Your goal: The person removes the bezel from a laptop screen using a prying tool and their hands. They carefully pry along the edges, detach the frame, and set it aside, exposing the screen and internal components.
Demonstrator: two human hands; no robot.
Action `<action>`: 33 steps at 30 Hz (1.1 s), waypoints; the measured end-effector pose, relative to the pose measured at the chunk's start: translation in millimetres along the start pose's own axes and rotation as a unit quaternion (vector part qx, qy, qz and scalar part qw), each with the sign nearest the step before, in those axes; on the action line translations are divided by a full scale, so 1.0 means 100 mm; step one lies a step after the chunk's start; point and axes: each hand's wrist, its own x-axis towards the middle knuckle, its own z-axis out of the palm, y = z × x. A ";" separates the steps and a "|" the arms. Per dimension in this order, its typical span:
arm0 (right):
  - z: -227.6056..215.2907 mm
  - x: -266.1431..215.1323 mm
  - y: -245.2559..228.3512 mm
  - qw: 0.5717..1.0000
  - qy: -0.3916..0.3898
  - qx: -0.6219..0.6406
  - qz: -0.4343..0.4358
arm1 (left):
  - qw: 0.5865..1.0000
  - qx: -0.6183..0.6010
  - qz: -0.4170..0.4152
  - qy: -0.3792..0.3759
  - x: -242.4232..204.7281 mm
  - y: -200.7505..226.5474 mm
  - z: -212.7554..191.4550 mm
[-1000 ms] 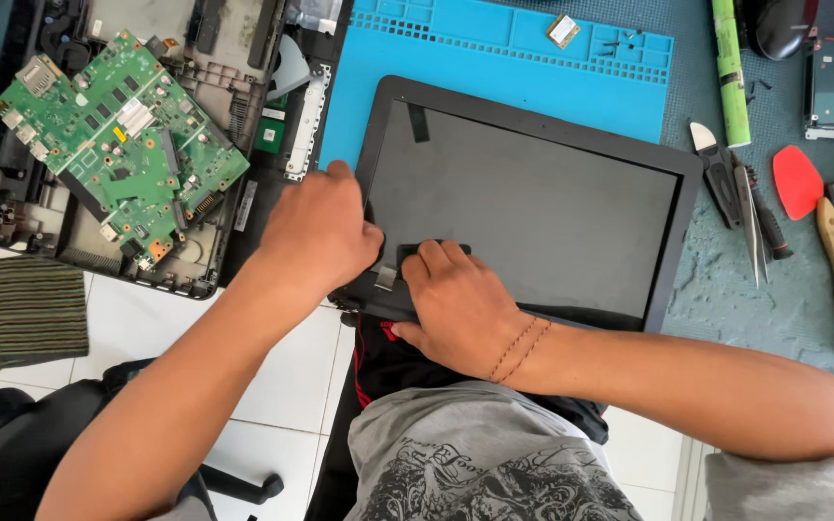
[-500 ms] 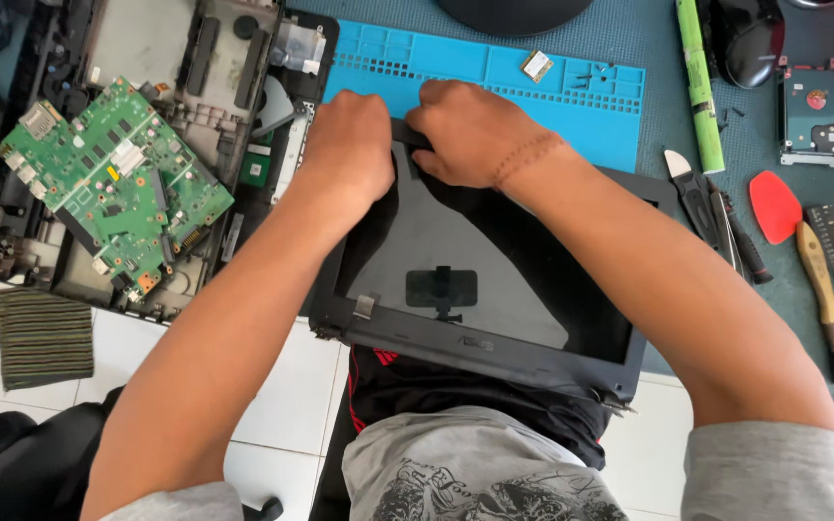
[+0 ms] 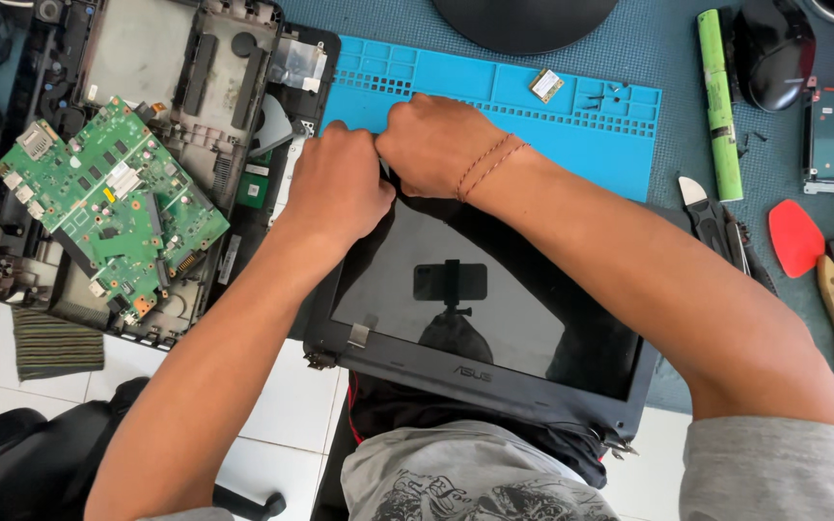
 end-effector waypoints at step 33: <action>-0.16 0.34 -0.36 0.993 -0.109 -0.024 0.026 | 0.956 -0.273 0.090 0.051 -0.37 -0.34 0.06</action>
